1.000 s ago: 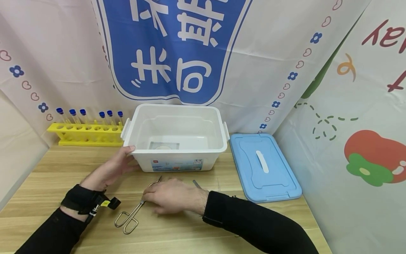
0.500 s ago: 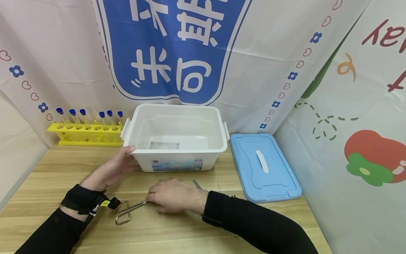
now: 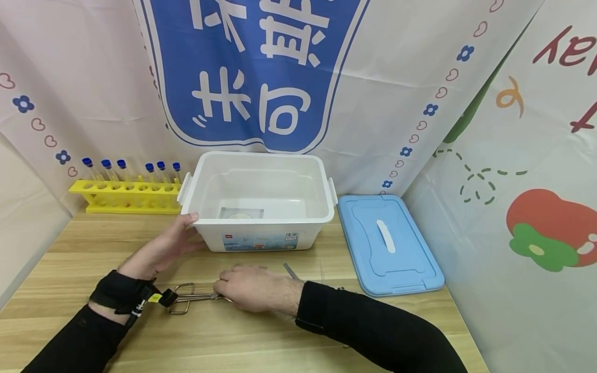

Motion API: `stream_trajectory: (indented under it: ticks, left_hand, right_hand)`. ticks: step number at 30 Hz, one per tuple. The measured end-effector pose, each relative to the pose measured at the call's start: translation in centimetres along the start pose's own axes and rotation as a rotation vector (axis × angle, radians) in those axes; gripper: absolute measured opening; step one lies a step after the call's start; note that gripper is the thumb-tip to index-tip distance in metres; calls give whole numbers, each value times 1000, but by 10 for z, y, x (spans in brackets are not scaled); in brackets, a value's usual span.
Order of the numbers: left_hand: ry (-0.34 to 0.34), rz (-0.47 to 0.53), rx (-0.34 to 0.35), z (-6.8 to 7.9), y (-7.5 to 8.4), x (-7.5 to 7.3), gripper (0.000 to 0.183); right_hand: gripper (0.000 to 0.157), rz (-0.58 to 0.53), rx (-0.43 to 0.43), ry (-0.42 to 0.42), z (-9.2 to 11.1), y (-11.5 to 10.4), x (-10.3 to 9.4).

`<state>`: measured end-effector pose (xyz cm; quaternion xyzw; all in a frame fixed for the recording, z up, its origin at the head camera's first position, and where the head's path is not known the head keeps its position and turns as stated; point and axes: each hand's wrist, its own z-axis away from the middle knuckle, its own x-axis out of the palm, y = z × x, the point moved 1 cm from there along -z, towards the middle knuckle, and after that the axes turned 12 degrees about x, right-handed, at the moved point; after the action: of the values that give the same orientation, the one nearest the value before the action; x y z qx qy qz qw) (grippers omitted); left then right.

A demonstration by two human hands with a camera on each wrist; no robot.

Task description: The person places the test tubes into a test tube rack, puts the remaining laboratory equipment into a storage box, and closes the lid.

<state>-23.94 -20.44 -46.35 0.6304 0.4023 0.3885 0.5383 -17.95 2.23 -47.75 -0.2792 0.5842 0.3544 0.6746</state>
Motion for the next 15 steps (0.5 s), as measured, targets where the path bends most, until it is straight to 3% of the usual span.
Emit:
stream_trajectory:
  ticks: [15]
  left_hand:
    - [13,-11,-14,-1,2,1,83]
  right_hand:
    - [27,-137,113,-100,8,13,-5]
